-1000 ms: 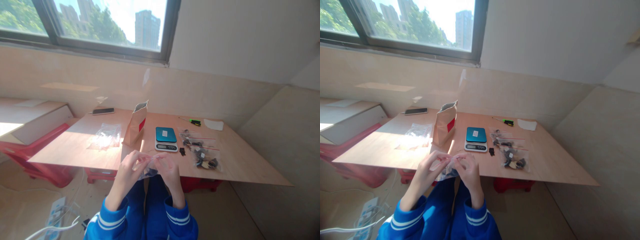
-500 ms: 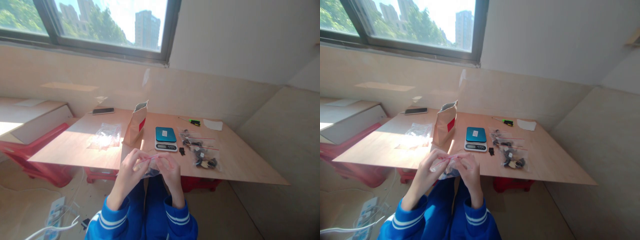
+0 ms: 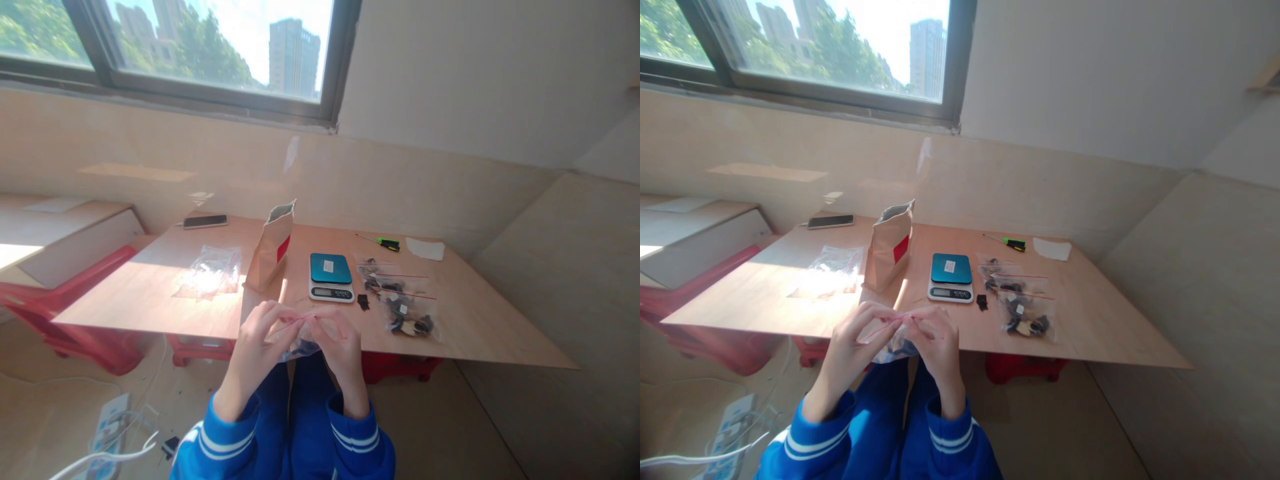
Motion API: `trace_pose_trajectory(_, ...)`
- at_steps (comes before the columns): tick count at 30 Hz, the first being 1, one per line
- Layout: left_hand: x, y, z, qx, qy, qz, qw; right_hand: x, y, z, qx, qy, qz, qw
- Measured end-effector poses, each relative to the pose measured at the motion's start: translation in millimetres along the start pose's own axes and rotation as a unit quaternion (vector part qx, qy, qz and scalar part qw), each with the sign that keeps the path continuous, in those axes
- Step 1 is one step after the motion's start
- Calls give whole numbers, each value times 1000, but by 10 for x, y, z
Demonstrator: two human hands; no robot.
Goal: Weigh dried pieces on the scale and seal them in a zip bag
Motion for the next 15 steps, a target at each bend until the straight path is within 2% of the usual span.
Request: trace_pose_trajectory(15,-14,57,32,23,-28,23,999,-6,46,126,16,-38,15,999)
Point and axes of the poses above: each hand's wrist, its own x-axis towards the middle knuckle, its own y-axis out of the back of the hand, z = x × y, the point moved 9 cm from there along x, towards the middle knuckle, and after that the axes turned 15 degrees about z, right-handed, at the moved point
